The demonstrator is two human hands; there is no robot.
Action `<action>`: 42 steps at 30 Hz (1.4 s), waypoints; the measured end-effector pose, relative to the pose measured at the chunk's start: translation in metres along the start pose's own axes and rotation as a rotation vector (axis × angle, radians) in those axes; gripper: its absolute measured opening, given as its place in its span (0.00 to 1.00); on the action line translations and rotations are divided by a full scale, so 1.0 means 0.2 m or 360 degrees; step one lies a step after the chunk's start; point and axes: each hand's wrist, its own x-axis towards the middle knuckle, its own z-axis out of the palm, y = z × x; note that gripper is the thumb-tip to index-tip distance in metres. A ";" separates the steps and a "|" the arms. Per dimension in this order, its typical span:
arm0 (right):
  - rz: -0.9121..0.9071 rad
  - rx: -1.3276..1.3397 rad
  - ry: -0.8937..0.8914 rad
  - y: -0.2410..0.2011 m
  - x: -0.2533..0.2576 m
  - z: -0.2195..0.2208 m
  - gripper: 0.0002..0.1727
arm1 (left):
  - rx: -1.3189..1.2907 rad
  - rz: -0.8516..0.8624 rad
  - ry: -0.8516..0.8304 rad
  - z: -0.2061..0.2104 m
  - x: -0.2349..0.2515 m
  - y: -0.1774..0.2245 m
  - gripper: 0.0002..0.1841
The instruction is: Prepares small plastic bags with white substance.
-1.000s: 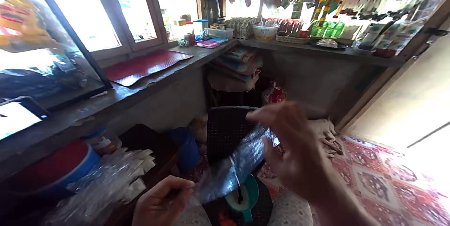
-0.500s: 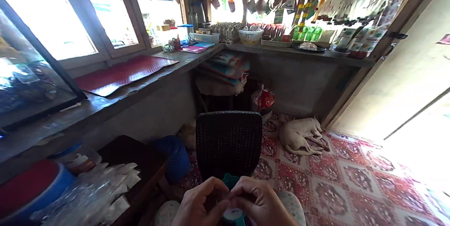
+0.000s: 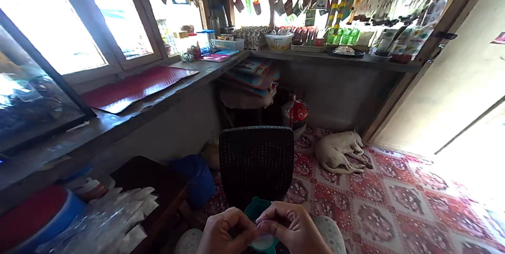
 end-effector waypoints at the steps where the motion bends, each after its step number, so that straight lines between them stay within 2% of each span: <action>1: 0.0024 0.0028 0.0001 0.00 0.00 0.00 0.06 | 0.0011 0.0001 -0.0001 0.00 0.00 0.00 0.04; 9: 0.0124 0.0211 -0.0077 0.02 -0.01 -0.02 0.06 | -0.0028 0.0007 -0.0039 0.00 0.01 -0.02 0.08; 13: 0.0089 0.0222 0.0010 0.02 -0.02 -0.03 0.05 | -0.0142 0.0010 -0.0046 0.00 0.02 -0.03 0.11; 19: 0.0014 0.0176 0.0090 0.03 -0.02 0.00 0.06 | -0.0376 0.0099 -0.0158 0.01 0.02 -0.05 0.07; 24: -0.0066 0.0167 0.0063 0.06 -0.02 0.01 0.13 | -0.0424 0.0046 -0.0116 0.02 0.01 -0.06 0.05; 28: -0.0098 -0.0015 0.0049 0.05 -0.01 0.02 0.08 | -0.0375 0.0028 -0.0002 0.01 0.01 -0.06 0.05; 34: -0.0079 0.0061 0.0072 0.04 -0.02 0.02 0.04 | -0.0382 0.0025 -0.0012 0.01 0.00 -0.06 0.04; 42: -0.0199 -0.0061 0.0039 0.06 -0.03 0.04 0.10 | -0.0421 0.0022 -0.0055 0.03 0.01 -0.07 0.04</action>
